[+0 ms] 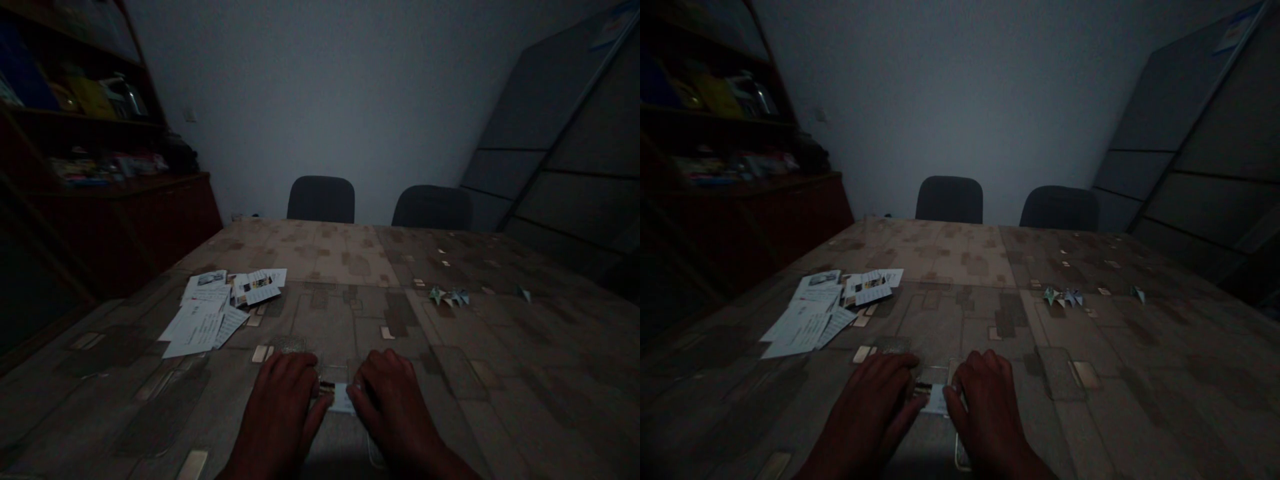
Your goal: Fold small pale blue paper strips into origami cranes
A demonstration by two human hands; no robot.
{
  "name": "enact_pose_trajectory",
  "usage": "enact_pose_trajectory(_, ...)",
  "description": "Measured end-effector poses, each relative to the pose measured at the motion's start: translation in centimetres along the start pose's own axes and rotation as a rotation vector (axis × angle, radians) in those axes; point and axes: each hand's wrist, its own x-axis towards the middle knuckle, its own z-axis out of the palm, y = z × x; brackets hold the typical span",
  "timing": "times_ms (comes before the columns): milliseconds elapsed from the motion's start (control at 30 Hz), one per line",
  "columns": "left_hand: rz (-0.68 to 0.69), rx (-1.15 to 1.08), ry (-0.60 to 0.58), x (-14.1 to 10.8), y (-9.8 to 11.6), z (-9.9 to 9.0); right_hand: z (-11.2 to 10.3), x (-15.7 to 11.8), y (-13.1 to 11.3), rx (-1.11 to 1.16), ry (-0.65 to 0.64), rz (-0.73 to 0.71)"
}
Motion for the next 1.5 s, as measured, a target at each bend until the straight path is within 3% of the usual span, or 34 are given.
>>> enact_pose_trajectory(267, 0.286, 0.192, 0.165, -2.3, -0.6, 1.3, -0.3, 0.2, -0.1, -0.007, -0.008, -0.013)
enact_pose_trajectory(467, 0.430, 0.206, 0.153, -3.0, -1.2, 2.3, -0.2, 0.2, -0.1, -0.009, 0.009, -0.034)
enact_pose_trajectory(733, 0.440, 0.207, 0.065, -3.5, -2.1, 2.6, -0.3, -0.1, 0.2, -0.003, 0.028, -0.068)
enact_pose_trajectory(1033, 0.406, 0.223, 0.029, -3.3, -1.5, 2.1, -0.2, 0.1, 0.1, 0.005, 0.039, -0.064)
enact_pose_trajectory(1333, 0.428, 0.257, 0.054, -3.4, -2.2, 2.4, -0.4, 0.4, -0.2, 0.046, -0.001, 0.032)
enact_pose_trajectory(1500, 0.460, 0.258, 0.141, -3.3, -2.7, 3.5, -2.0, 0.4, 0.4, 0.023, -0.009, 0.125)
